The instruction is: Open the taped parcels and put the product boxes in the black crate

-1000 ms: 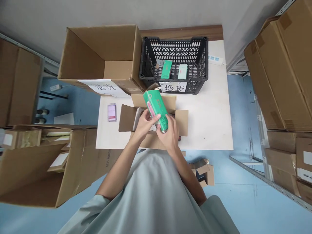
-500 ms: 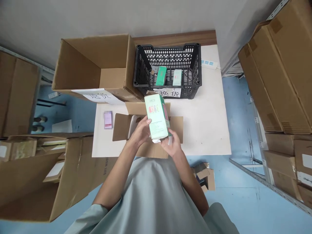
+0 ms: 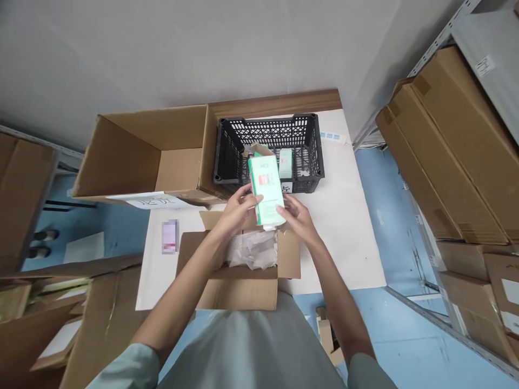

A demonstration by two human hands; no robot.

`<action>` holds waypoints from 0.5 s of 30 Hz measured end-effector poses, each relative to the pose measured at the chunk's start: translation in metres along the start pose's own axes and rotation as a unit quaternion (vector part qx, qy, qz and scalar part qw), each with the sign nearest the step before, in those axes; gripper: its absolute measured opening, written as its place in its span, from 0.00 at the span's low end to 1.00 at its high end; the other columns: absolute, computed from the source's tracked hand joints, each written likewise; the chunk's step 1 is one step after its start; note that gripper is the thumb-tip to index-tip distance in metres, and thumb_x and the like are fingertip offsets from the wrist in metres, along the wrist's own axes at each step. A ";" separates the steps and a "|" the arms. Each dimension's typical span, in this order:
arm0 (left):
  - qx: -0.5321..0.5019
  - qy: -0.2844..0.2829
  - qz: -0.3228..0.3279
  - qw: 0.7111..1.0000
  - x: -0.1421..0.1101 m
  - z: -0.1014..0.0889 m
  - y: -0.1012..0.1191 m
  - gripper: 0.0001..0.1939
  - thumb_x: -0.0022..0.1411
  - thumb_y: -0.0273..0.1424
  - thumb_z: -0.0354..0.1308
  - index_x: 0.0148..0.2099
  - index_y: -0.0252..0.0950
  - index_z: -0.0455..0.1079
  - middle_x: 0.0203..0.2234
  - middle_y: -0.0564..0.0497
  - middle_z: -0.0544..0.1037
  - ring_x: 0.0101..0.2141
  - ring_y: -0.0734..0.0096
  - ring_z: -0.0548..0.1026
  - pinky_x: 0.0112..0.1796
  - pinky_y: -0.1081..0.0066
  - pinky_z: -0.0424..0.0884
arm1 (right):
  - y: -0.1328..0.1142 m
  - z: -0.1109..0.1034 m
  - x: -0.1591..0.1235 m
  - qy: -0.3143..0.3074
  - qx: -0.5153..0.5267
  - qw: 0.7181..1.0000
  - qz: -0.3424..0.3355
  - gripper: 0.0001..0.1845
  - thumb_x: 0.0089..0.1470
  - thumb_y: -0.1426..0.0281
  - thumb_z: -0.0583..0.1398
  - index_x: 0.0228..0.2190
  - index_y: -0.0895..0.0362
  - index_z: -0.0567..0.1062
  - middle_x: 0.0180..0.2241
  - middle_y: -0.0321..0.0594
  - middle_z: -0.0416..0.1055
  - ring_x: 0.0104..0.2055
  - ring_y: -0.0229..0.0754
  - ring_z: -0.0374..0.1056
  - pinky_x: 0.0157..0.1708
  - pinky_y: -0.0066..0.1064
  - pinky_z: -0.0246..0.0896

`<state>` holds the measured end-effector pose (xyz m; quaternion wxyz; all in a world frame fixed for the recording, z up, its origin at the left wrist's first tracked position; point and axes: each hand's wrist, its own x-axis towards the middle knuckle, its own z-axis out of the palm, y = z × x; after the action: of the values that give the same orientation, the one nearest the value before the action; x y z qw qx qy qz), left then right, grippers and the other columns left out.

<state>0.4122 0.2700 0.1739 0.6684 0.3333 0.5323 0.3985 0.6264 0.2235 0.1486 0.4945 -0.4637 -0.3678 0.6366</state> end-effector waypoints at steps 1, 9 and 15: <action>0.003 -0.008 0.012 1.000 0.019 0.003 0.008 0.48 0.52 0.47 0.85 0.70 0.39 0.73 0.54 0.40 0.89 0.57 0.43 0.86 0.53 0.53 0.84 | -0.004 -0.004 0.019 0.005 -0.002 1.000 -0.007 0.38 0.56 0.45 0.79 0.61 0.50 0.84 0.62 0.46 0.86 0.66 0.60 0.81 0.68 0.56 0.79; 0.055 -0.075 0.044 0.995 0.178 0.037 0.040 0.38 0.55 0.30 0.78 0.67 0.36 0.78 0.56 0.40 0.87 0.57 0.46 0.85 0.61 0.50 0.81 | -0.025 -0.052 0.175 0.036 -0.048 0.998 0.007 0.40 0.53 0.51 0.79 0.61 0.53 0.81 0.49 0.44 0.90 0.55 0.57 0.86 0.62 0.55 0.82; 0.085 -0.075 0.018 0.993 0.237 0.073 0.007 0.33 0.43 0.16 0.67 0.54 0.34 0.81 0.52 0.41 0.89 0.57 0.45 0.85 0.64 0.47 0.79 | -0.006 -0.081 0.233 0.059 -0.156 0.986 -0.007 0.26 0.54 0.65 0.71 0.54 0.54 0.83 0.49 0.43 0.90 0.52 0.53 0.85 0.66 0.57 0.78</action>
<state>0.5102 0.4819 0.0894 0.6681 0.4278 0.5067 0.3376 0.6864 0.4519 0.0773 0.4418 -0.5692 -0.4357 0.5395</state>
